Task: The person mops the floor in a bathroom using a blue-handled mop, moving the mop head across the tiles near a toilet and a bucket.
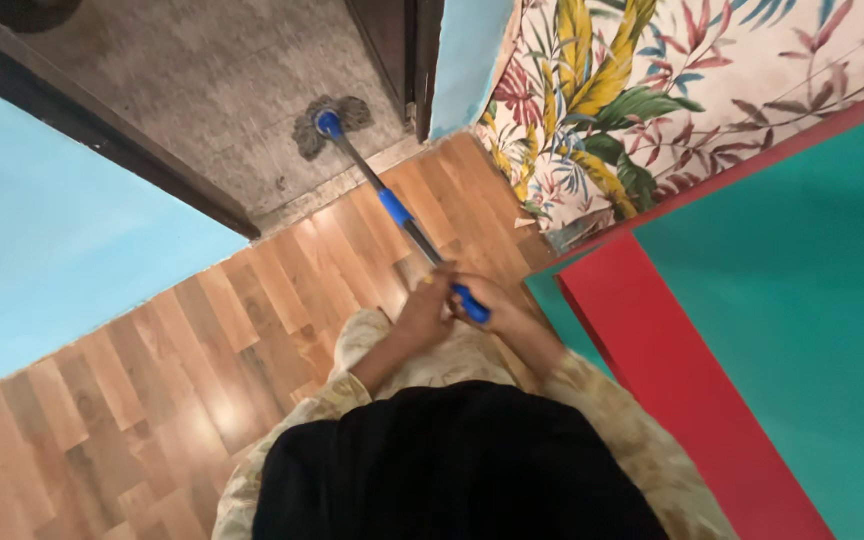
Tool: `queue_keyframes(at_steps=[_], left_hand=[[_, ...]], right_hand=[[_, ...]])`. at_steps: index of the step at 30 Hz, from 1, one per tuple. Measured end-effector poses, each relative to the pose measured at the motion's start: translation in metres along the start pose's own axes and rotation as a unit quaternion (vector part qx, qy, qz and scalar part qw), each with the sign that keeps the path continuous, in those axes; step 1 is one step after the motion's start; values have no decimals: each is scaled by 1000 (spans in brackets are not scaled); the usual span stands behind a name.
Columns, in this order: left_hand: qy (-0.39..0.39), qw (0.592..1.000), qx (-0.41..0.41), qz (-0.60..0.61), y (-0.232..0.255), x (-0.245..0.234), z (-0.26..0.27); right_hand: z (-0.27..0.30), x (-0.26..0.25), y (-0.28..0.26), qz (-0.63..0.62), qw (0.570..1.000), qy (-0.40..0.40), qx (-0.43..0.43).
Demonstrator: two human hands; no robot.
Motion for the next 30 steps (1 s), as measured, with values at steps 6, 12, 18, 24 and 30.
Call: queue_keyframes(at_steps=[6, 12, 18, 24, 30], left_hand=[[48, 998, -29, -38, -32, -27, 1], [-30, 983, 168, 62, 64, -26, 15], [-106, 976, 184, 38, 144, -8, 13], [-179, 982, 38, 42, 69, 15, -1], [-26, 988, -46, -146, -33, 10, -3]], right_hand=[[-65, 43, -7, 53, 998, -9, -21], [40, 1, 23, 33, 996, 81, 5], [165, -4, 35, -49, 991, 95, 83], [91, -17, 18, 83, 992, 95, -2], [-37, 8, -6, 134, 987, -16, -83]])
Point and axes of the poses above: each hand's wrist, its own z-axis away from the middle knuckle, its own x-axis out of the palm, y = z × x, the point moved 7 cm from there along -z, towards the middle knuckle, and after that the axes turned 4 degrees about x, right-handed, at the moved point
